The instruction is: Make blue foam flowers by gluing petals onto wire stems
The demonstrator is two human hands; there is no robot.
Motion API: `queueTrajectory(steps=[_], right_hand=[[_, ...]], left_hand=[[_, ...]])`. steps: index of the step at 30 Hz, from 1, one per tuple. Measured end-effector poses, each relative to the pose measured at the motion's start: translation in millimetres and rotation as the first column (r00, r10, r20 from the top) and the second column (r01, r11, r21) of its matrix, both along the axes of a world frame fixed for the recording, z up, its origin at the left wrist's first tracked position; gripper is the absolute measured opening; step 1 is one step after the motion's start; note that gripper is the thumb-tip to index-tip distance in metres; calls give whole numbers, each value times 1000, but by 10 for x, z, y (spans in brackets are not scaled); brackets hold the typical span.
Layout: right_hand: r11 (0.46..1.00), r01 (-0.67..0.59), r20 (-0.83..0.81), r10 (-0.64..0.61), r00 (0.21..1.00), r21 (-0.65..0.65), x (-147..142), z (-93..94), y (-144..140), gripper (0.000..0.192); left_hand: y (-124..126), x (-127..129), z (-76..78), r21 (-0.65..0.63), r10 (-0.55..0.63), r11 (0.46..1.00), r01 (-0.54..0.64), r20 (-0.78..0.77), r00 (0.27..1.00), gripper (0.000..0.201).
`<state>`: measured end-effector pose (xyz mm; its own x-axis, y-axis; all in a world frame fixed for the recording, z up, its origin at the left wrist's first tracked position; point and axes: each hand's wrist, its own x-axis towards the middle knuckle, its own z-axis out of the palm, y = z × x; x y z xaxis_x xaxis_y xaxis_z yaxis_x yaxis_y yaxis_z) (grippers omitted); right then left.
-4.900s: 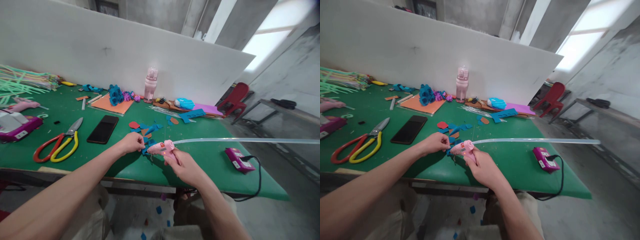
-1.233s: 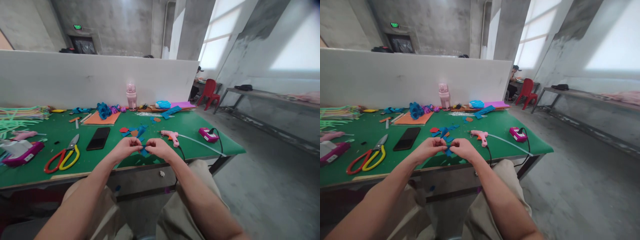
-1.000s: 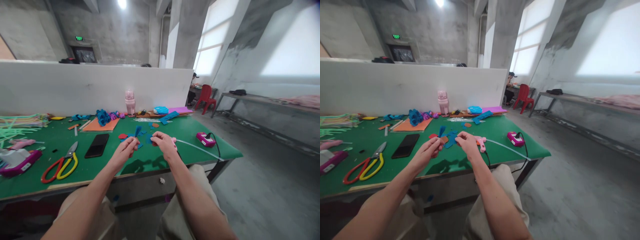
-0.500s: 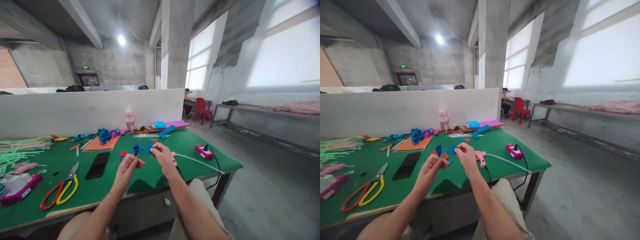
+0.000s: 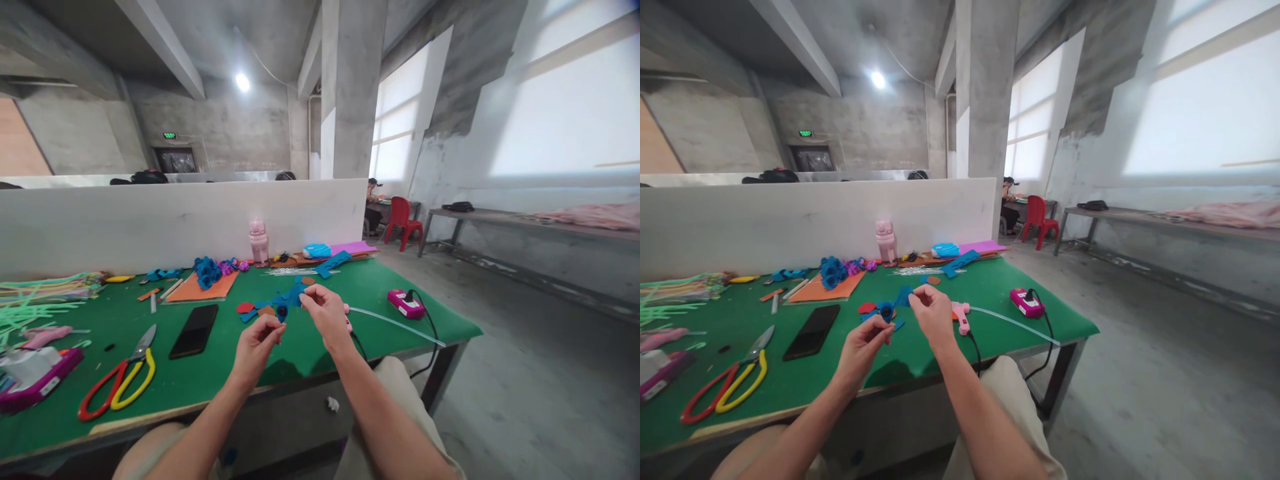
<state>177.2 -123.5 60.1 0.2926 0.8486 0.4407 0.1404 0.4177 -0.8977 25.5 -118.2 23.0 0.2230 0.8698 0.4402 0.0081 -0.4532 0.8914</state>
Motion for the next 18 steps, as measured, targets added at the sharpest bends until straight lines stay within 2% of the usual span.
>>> queueTrajectory(steps=[10,18], right_hand=[[1000,-15,43,15,999,2,-55,34,-54,14],[1000,15,116,-13,993,-24,-99,-30,-37,16]], left_hand=[[25,-7,-17,-81,-16,996,23,79,997,15],[31,-7,-19,-148,-31,987,59,190,981,15]])
